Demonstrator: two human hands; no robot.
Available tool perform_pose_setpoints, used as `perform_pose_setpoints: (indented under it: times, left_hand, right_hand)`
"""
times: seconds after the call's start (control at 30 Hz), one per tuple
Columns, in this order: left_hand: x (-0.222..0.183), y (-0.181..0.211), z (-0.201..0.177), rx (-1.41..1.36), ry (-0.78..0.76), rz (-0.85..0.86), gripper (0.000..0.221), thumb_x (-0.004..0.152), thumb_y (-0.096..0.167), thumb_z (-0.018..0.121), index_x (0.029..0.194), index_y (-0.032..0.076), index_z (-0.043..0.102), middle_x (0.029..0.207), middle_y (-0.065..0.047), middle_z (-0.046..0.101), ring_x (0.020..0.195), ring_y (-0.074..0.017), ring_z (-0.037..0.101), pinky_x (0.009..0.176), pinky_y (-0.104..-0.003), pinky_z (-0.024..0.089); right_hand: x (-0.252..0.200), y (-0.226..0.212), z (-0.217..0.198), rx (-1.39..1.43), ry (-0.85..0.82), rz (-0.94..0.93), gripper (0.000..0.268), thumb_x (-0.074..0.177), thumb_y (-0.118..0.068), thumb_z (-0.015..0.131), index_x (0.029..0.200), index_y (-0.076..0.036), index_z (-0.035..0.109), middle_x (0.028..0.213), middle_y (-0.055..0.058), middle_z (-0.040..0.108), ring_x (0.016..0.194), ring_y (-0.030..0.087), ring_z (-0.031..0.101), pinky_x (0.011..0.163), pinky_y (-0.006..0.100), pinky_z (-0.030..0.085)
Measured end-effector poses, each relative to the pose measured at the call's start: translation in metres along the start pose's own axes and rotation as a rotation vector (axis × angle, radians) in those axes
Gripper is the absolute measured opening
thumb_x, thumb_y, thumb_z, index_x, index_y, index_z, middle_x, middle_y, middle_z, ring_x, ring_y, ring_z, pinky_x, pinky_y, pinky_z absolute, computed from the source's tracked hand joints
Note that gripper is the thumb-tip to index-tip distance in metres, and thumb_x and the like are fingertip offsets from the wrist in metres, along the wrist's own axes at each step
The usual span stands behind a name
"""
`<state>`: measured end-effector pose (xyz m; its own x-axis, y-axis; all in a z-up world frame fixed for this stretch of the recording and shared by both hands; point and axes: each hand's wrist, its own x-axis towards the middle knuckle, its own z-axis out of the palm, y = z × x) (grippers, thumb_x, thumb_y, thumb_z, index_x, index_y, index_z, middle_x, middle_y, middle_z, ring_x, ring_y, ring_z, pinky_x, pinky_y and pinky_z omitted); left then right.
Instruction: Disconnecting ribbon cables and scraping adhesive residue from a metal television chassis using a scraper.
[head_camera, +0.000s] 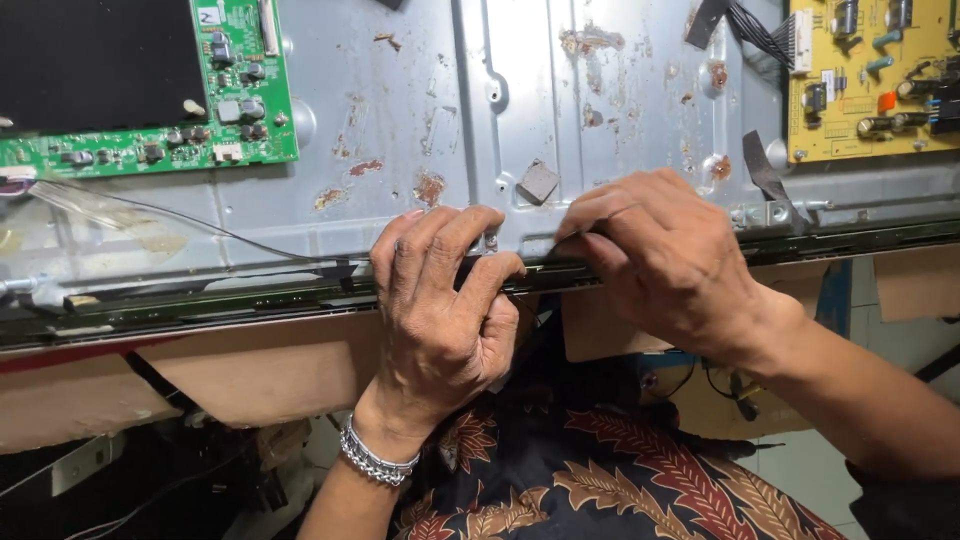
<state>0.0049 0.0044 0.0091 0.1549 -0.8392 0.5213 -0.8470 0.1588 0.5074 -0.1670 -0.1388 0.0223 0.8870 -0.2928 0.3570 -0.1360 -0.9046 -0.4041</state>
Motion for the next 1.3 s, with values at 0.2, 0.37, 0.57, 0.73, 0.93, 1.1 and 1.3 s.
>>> perform_pose_setpoints:
  times: [0.2,0.37,0.57,0.73,0.93,1.1,1.3]
  left_hand:
    - [-0.002,0.001,0.001,0.032,-0.010,-0.008,0.020,0.079,0.001,0.057,0.093,0.006,0.069,0.121,-0.014,0.064,0.111,-0.0339,0.059,0.105,-0.053,0.041]
    - [-0.001,0.000,0.003,0.013,-0.020,-0.009,0.021,0.078,0.001,0.057,0.094,0.006,0.069,0.121,-0.014,0.064,0.113,-0.0341,0.058,0.104,-0.053,0.041]
    - [0.001,0.001,0.002,0.018,-0.021,-0.012,0.021,0.079,0.000,0.056,0.094,0.006,0.069,0.121,-0.014,0.065,0.112,-0.0345,0.058,0.104,-0.053,0.041]
    - [0.001,0.001,0.001,0.019,-0.028,-0.017,0.022,0.077,0.001,0.057,0.095,0.006,0.069,0.121,-0.013,0.064,0.111,-0.0338,0.058,0.105,-0.054,0.041]
    - [0.000,0.002,0.001,0.035,-0.040,-0.028,0.020,0.079,0.002,0.057,0.095,0.008,0.068,0.120,-0.012,0.064,0.112,-0.0336,0.057,0.105,-0.053,0.041]
    - [0.000,0.002,0.002,0.032,-0.044,-0.025,0.020,0.079,0.003,0.056,0.095,0.007,0.068,0.121,-0.013,0.064,0.114,-0.0338,0.058,0.106,-0.054,0.040]
    - [0.000,0.001,0.003,0.020,-0.044,-0.018,0.021,0.080,0.002,0.055,0.094,0.007,0.068,0.120,-0.013,0.065,0.112,-0.0334,0.057,0.105,-0.053,0.041]
  right_hand:
    - [0.002,0.005,-0.004,0.021,-0.041,-0.004,0.007,0.106,-0.010,0.068,0.105,-0.003,0.064,0.095,0.008,0.070,0.080,0.024,0.063,0.071,0.036,0.042]
    - [-0.003,0.015,-0.004,0.062,-0.083,-0.036,0.007,0.107,-0.013,0.061,0.107,-0.005,0.060,0.091,0.009,0.068,0.075,0.017,0.062,0.069,0.031,0.049]
    - [0.011,0.010,-0.008,0.114,-0.109,-0.011,0.013,0.111,-0.015,0.048,0.104,-0.006,0.055,0.081,0.008,0.056,0.070,0.023,0.052,0.067,0.035,0.039]
    - [0.012,0.010,0.002,0.144,-0.039,-0.006,0.009,0.108,-0.012,0.057,0.103,-0.004,0.059,0.084,0.007,0.062,0.074,0.020,0.058,0.067,0.032,0.041]
    - [-0.009,0.013,0.010,0.068,0.023,0.055,0.005,0.103,-0.008,0.067,0.099,-0.007,0.064,0.086,0.007,0.069,0.072,0.017,0.062,0.075,0.034,0.047]
    - [-0.025,0.009,0.013,0.051,0.126,0.087,0.008,0.102,-0.010,0.070,0.107,-0.007,0.064,0.084,0.004,0.070,0.073,0.017,0.063,0.081,0.035,0.046]
    - [-0.028,-0.015,0.015,-0.015,0.251,0.231,0.014,0.097,-0.005,0.079,0.105,-0.003,0.068,0.081,0.005,0.066,0.067,0.016,0.055,0.073,0.033,0.045]
